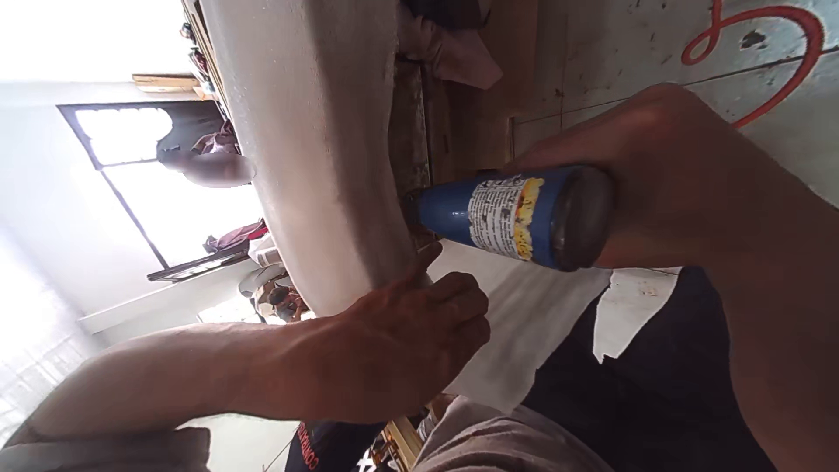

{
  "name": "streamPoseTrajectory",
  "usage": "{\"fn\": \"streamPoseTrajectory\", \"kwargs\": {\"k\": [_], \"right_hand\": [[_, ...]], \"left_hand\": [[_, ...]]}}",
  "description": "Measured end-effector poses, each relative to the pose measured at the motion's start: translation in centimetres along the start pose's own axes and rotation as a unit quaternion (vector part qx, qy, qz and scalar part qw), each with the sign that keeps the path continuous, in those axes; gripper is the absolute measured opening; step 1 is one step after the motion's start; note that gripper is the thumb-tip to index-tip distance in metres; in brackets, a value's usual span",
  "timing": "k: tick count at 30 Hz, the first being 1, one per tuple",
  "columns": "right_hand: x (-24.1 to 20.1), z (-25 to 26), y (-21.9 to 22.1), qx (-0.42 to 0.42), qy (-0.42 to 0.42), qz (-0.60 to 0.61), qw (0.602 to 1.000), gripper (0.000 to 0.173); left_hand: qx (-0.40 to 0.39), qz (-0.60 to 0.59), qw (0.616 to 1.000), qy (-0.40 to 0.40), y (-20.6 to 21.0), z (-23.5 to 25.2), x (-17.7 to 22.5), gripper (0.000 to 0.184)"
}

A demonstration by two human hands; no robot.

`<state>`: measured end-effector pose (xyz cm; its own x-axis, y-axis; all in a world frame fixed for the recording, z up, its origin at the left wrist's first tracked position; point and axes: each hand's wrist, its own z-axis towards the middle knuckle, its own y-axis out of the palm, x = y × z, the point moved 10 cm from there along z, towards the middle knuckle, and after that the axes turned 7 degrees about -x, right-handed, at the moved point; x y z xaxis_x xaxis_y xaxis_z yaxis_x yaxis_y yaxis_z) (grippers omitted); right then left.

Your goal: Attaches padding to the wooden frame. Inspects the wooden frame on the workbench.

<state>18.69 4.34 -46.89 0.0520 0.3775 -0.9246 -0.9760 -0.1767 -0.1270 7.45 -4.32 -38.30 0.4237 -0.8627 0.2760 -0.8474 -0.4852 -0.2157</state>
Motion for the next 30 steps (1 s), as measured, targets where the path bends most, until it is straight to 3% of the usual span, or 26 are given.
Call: {"fn": "streamPoseTrajectory", "kwargs": {"k": [11,16,23,24,27,30], "right_hand": [[0.7,2.8,0.9,-0.055,0.022,0.03,0.998,0.01],[1.2,3.0,0.6,-0.091,0.039,0.06,0.993,0.014],[1.4,2.1,2.3,-0.163,0.073,0.084,0.98,0.013],[1.5,2.1,2.3,-0.164,0.072,0.085,0.98,0.014],[1.1,1.4,1.8,-0.138,0.037,0.101,0.985,0.014],[0.5,0.1,2.0,-0.124,0.0,0.121,0.985,0.007]], "left_hand": [[-0.015,-0.025,1.0,0.007,0.3,0.9,-0.3,0.022],[-0.083,0.028,0.996,0.027,2.0,1.1,0.4,0.022],[-0.111,0.071,0.991,0.028,2.8,1.4,0.6,0.016],[-0.114,0.073,0.99,0.03,3.1,1.4,0.8,0.016],[-0.117,0.081,0.988,0.064,4.1,1.4,2.1,0.039],[-0.124,0.083,0.985,0.09,5.2,1.6,3.3,0.032]]}}
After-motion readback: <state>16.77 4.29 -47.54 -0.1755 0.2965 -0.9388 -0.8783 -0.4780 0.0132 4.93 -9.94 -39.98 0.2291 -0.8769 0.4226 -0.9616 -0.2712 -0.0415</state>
